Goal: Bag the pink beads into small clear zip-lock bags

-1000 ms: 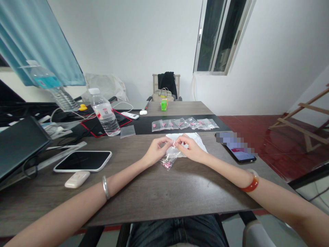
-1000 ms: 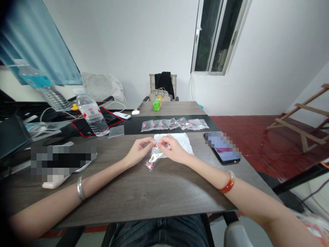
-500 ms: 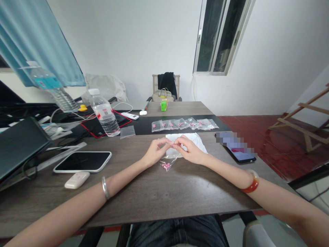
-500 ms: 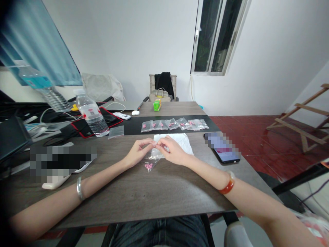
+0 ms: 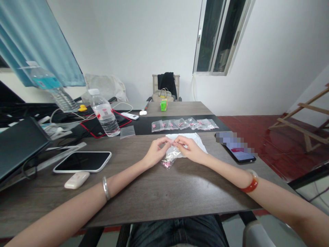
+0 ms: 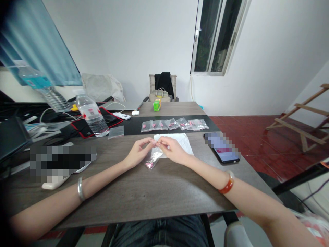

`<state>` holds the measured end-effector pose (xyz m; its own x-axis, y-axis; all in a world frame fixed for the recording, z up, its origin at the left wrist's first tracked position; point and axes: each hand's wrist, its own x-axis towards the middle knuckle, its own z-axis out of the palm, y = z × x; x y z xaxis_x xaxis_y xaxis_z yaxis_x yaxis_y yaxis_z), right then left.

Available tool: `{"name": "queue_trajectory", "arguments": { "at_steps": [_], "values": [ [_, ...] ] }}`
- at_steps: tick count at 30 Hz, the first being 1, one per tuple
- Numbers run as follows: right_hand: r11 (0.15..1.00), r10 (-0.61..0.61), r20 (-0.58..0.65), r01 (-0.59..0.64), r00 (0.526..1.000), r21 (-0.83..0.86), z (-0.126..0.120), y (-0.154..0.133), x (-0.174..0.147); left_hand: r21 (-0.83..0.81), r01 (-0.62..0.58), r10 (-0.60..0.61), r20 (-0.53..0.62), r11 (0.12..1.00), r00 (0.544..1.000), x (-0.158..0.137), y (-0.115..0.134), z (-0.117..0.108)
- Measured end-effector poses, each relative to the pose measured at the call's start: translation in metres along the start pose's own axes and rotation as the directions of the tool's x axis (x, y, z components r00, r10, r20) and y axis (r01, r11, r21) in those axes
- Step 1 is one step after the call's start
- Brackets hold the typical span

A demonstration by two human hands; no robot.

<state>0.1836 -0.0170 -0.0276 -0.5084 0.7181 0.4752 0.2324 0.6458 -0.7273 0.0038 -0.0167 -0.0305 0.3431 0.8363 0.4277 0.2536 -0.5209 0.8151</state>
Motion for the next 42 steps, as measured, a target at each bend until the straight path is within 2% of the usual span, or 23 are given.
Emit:
{"name": "queue_trajectory", "arguments": {
  "at_steps": [8, 17, 21, 25, 28, 33, 37, 42],
  "values": [
    [0.985, 0.159, -0.016, -0.158, 0.987, 0.072, 0.002, 0.002, -0.001, -0.029, -0.043, 0.040, -0.107, 0.999, 0.993, 0.000, -0.003, 0.000],
    [0.994, 0.056, -0.022, -0.058, 0.998, -0.092, 0.000, 0.006, 0.000, 0.020, -0.063, 0.065, -0.135, 0.998, 0.989, -0.001, 0.000, -0.001],
    [0.993, 0.029, -0.028, -0.033, 0.999, -0.117, 0.000, 0.005, 0.000, -0.032, -0.048, 0.044, -0.121, 0.998, 0.992, 0.001, -0.002, -0.002],
    [0.991, 0.031, -0.019, -0.033, 0.999, -0.126, -0.001, 0.004, 0.000, -0.077, -0.009, 0.005, -0.057, 0.997, 0.998, 0.002, -0.002, -0.001],
    [0.992, 0.035, -0.005, -0.035, 0.999, -0.118, -0.001, 0.004, 0.000, -0.031, -0.023, 0.023, -0.009, 0.999, 1.000, 0.002, 0.000, -0.001],
    [0.995, 0.043, 0.020, -0.041, 0.999, -0.087, 0.002, 0.004, -0.001, 0.044, -0.050, 0.050, -0.001, 0.998, 0.999, 0.002, -0.002, -0.001],
    [0.996, 0.053, 0.019, -0.051, 0.998, -0.075, 0.006, 0.002, -0.002, 0.038, -0.039, 0.038, 0.007, 0.999, 0.999, 0.002, 0.000, -0.002],
    [0.996, 0.050, -0.006, -0.050, 0.999, -0.079, 0.004, -0.003, 0.007, -0.031, 0.031, -0.030, 0.043, 0.999, 0.999, 0.008, 0.008, -0.019]
  ]
}}
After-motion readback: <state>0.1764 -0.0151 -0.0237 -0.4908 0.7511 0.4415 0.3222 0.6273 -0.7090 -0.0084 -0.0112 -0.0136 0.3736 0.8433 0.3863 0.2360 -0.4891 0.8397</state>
